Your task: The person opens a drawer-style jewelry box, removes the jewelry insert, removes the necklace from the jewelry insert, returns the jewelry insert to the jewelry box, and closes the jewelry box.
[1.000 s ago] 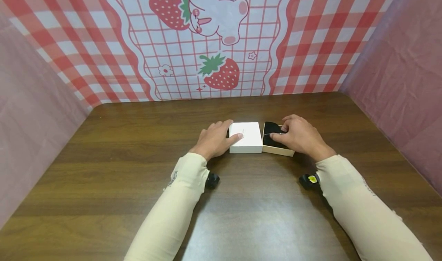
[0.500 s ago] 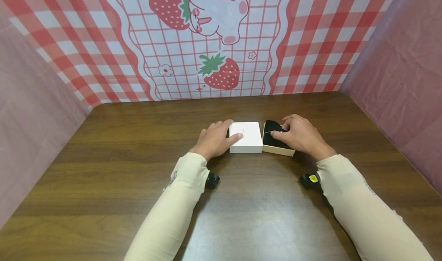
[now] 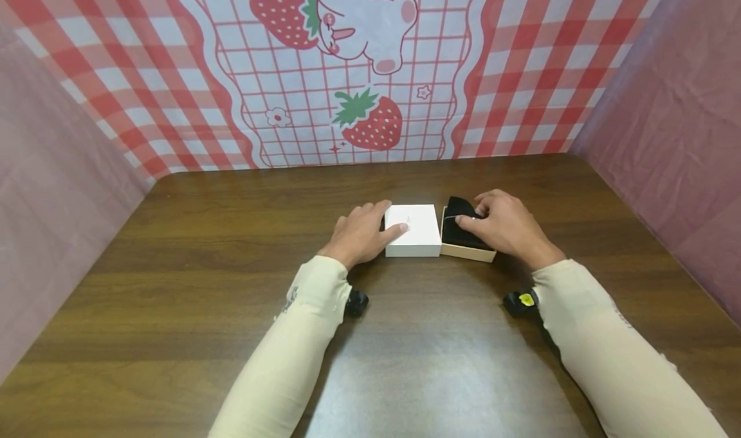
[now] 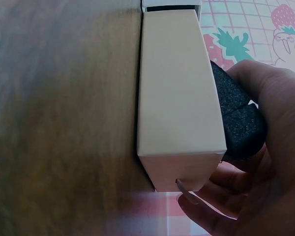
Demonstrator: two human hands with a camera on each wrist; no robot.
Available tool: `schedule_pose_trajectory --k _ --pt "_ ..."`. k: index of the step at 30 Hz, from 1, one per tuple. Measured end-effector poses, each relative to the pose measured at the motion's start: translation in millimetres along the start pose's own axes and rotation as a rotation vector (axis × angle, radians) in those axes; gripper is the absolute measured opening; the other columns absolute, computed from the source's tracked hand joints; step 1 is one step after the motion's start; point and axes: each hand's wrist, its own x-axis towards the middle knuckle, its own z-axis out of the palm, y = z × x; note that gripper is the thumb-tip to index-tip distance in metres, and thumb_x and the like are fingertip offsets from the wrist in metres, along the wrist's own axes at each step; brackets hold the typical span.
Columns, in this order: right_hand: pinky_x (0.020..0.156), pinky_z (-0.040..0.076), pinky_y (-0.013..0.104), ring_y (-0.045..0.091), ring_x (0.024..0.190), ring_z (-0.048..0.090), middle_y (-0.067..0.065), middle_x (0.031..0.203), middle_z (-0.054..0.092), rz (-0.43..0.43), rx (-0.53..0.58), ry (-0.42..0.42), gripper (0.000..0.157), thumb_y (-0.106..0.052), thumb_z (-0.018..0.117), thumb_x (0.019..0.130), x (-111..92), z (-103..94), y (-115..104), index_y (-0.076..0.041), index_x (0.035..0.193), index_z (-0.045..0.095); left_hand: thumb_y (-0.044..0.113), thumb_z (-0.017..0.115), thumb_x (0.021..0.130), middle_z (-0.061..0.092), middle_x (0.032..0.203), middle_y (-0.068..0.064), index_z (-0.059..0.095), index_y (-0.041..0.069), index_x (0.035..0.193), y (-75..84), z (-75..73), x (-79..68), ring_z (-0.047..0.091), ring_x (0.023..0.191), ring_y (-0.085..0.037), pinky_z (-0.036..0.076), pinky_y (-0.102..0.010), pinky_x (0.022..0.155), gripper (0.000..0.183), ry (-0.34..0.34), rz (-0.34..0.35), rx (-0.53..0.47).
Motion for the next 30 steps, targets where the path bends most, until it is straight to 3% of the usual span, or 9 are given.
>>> schedule_pose_trajectory --k 5,14,30 --pt "0.095 0.046 0.056 0.038 0.118 0.053 0.023 0.134 0.056 0.002 0.007 0.028 0.048 -0.045 0.067 0.093 -0.3 -0.1 -0.1 0.002 0.094 0.065 0.062 0.046 0.099 0.047 0.150 -0.009 0.037 0.018 0.155 0.6 -0.8 -0.3 0.043 0.136 -0.029 0.033 -0.055 0.108 0.072 0.002 0.008 0.004" --pt "0.098 0.044 0.057 0.039 0.118 0.052 0.023 0.134 0.054 0.000 0.035 0.057 0.057 -0.043 0.066 0.094 -2.0 -0.6 -1.8 0.010 0.115 0.066 0.062 0.046 0.100 0.046 0.151 -0.009 0.037 0.017 0.156 1.5 -2.6 -2.4 0.042 0.137 -0.029 0.033 -0.055 0.109 0.072 -0.009 0.013 0.000" --pt "0.098 0.044 0.057 0.038 0.118 0.052 0.020 0.133 0.055 -0.027 0.078 0.075 0.055 -0.044 0.064 0.096 -1.6 -0.1 -4.1 0.009 0.108 0.069 0.062 0.046 0.099 0.047 0.150 -0.009 0.037 0.017 0.155 0.2 -2.2 -2.1 0.043 0.136 -0.029 0.033 -0.055 0.109 0.073 -0.002 0.015 -0.001"
